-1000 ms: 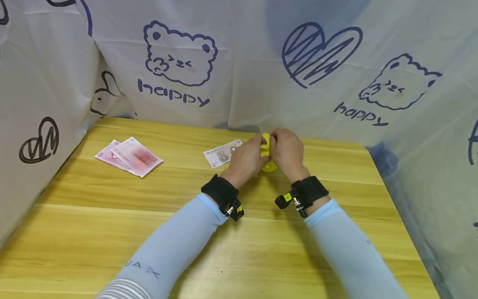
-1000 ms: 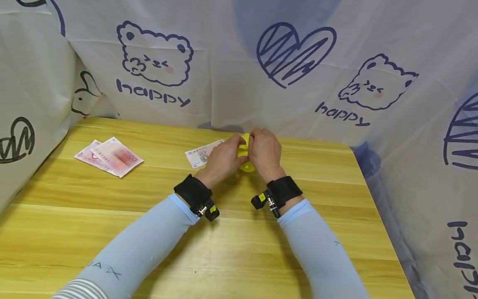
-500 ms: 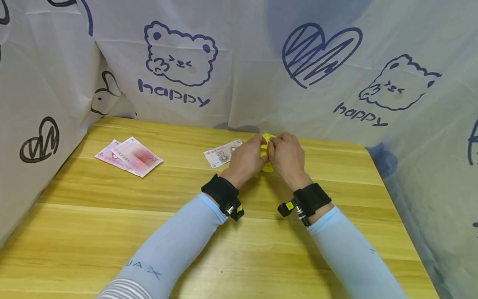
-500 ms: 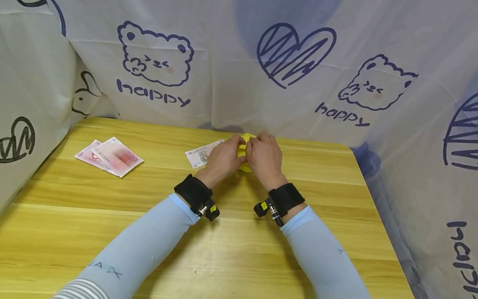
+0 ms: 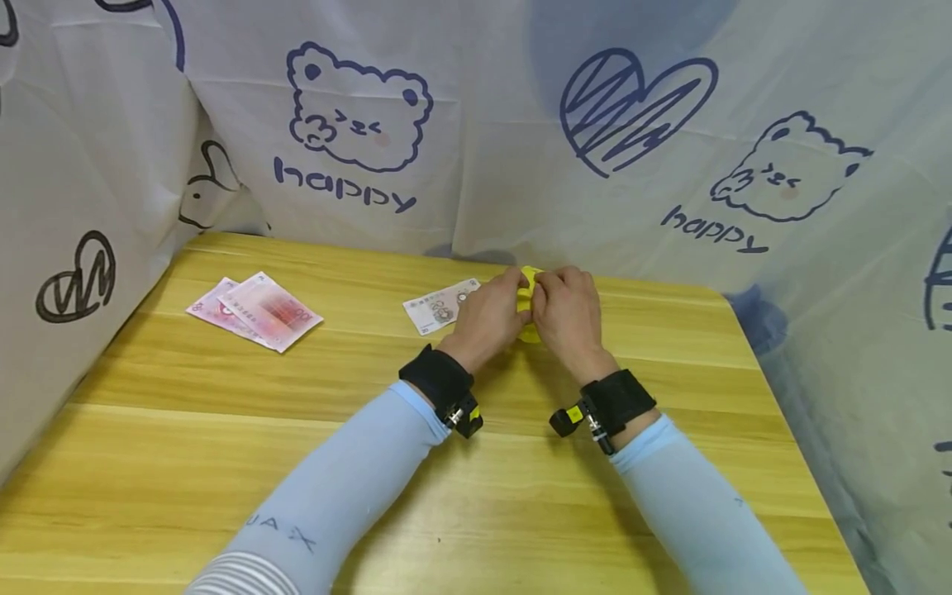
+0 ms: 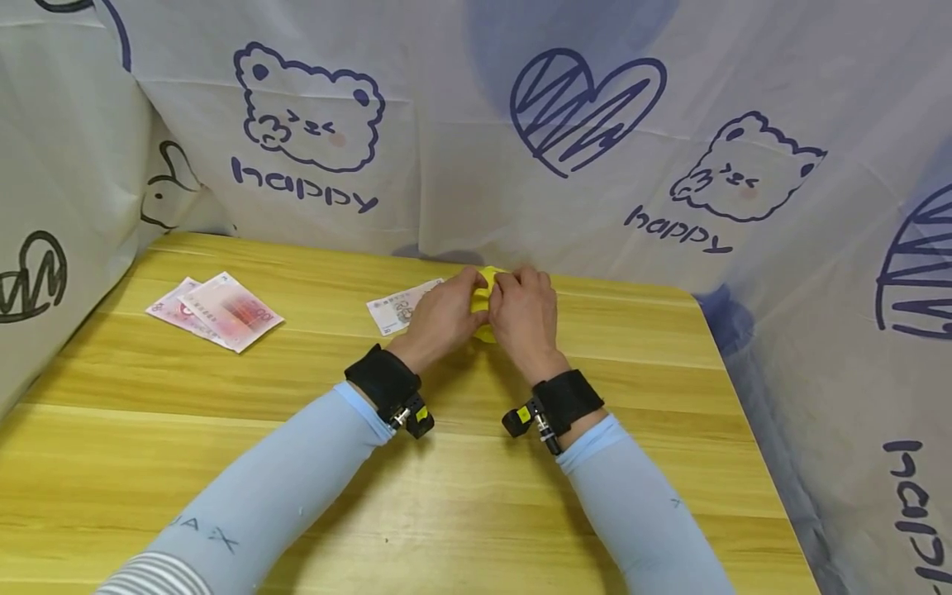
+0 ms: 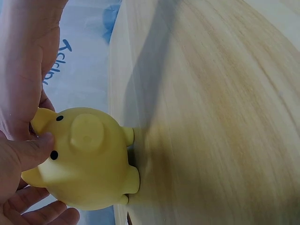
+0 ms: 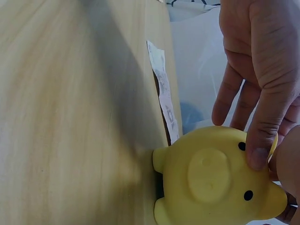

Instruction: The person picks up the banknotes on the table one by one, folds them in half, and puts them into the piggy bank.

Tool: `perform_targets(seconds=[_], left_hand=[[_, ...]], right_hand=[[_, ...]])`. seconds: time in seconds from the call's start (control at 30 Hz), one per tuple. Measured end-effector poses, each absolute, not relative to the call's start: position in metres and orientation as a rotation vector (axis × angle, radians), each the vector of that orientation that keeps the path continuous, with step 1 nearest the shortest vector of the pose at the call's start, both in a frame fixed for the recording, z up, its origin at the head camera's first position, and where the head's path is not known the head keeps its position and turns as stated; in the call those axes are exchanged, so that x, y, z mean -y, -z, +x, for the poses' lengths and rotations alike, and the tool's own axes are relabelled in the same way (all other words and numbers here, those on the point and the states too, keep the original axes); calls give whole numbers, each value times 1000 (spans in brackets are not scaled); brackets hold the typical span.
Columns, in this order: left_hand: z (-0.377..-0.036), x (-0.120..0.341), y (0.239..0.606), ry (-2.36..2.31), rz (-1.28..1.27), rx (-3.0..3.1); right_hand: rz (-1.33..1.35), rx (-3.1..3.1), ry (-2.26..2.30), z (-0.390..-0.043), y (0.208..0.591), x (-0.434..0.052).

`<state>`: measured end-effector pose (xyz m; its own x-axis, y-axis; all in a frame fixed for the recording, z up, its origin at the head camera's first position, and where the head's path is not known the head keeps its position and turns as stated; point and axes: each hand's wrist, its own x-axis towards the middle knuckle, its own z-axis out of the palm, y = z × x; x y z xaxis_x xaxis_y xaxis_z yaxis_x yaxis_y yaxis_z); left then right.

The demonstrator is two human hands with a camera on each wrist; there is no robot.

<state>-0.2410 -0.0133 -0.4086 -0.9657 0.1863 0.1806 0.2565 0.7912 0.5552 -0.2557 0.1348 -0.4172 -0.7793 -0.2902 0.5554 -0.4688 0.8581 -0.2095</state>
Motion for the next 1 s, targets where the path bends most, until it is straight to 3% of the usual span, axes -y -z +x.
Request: perform_targets(seconds=[0.3,0.57,0.73,1.0], left_hand=[[-238,22,409,1006,-362,2889],[-217,70,410,1235,-145,2852],[-199,102,415,1045,-93,2917],[-186,113,430,740,-254,3085]], right_hand=[[487,2460,-616,-250,422,-139],[401,2402,-804,-233,423,-140],[376,2393,-873,-215,426,-137],[342,2343,-939,-201,430,-125]])
